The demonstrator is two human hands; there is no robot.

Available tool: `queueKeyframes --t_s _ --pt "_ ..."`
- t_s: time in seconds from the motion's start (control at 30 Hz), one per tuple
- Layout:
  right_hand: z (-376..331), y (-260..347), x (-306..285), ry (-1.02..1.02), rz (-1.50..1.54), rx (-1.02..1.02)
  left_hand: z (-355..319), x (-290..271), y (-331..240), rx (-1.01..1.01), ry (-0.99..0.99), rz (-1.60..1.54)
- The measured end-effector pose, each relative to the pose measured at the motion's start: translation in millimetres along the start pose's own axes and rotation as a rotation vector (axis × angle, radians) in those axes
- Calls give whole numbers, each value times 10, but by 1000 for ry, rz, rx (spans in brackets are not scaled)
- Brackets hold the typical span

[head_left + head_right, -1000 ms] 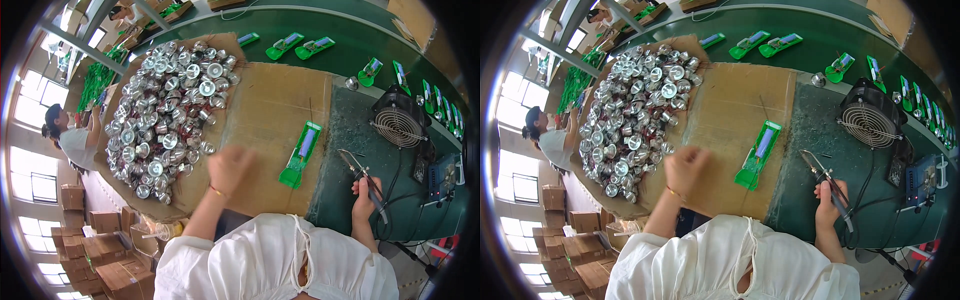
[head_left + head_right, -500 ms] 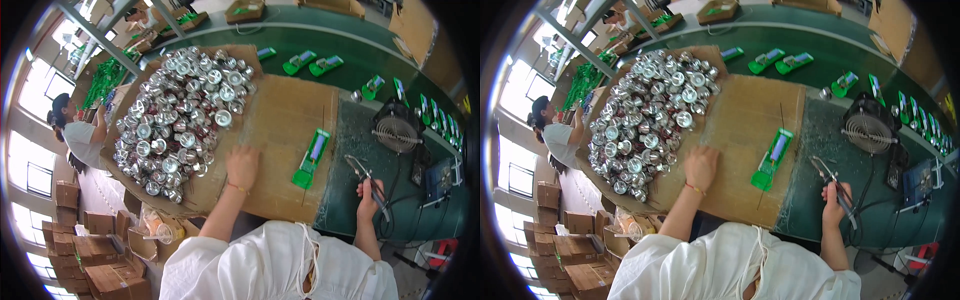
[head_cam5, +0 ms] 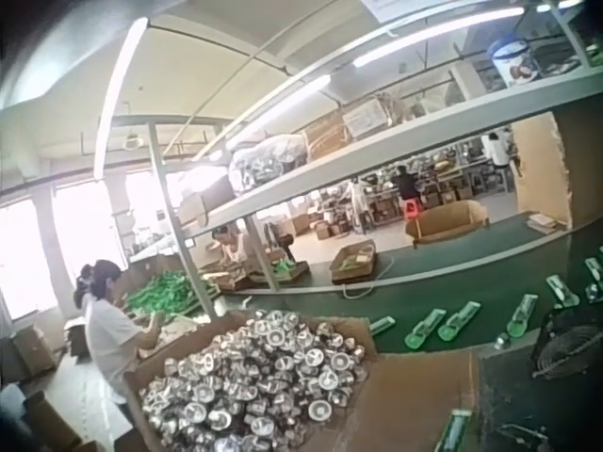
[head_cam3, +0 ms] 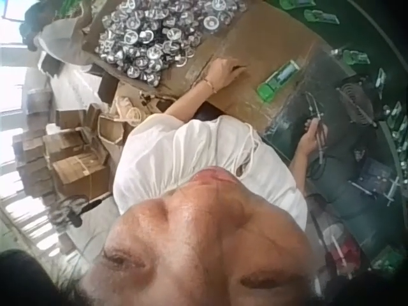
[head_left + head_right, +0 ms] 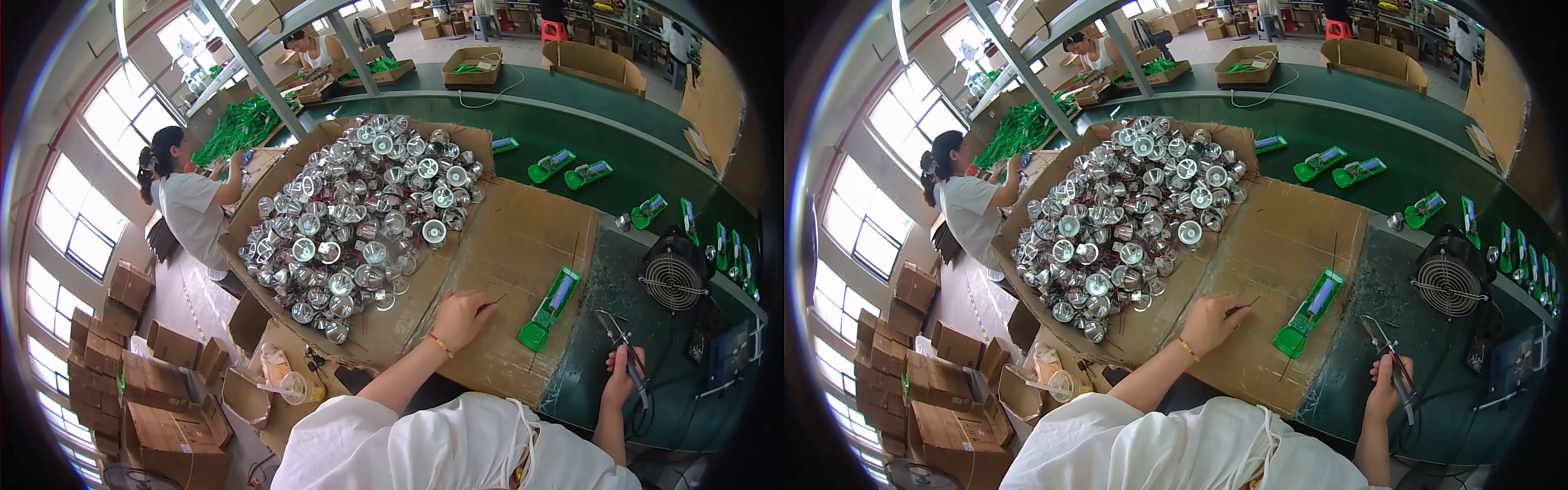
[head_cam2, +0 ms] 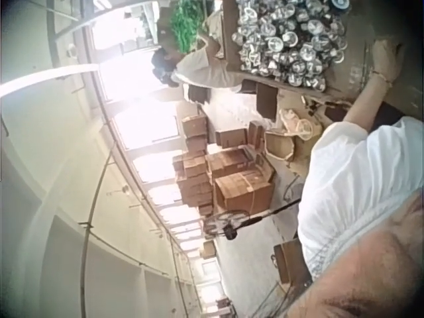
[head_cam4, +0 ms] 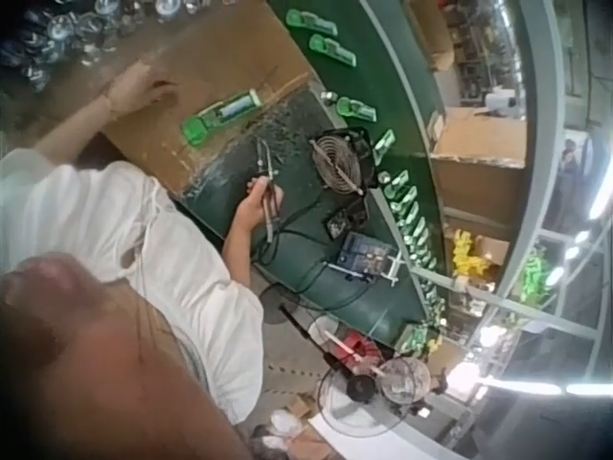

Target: Soldering wires and components onto green circuit boards in an assembly line.

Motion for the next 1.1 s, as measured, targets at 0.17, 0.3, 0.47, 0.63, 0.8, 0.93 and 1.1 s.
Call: queueKeyframes --t_s 0.17,0.3,0.47,0.63,0.8,0.93,1.1 --pt "8 -12 18 6 -15 -8 14 75 -30 51 15 0" --pt "-1 -9 11 2 -25 -20 -39 131 -100 116 76 46" --pt "1 17 15 14 -30 -18 -59 231 -87 81 128 28" --pt "-11 -17 9 8 -20 12 -83 294 -120 94 137 -69" --pt "-3 -32 -8 13 -15 23 -86 307 -183 111 102 -78" --pt "-2 -25 1 17 -14 17 -83 307 -270 135 102 -157" --pt "6 -37 0 18 -5 21 -101 331 -291 146 108 -158"
Point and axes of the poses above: each hand's wrist, its own z-axis towards the middle knuckle, its own x-axis out of the palm, y = z × x, the point moved 6 cm from there along z, towards the middle knuckle, and after that the axes turned 10 degrees about -z, right-handed, at the moved point
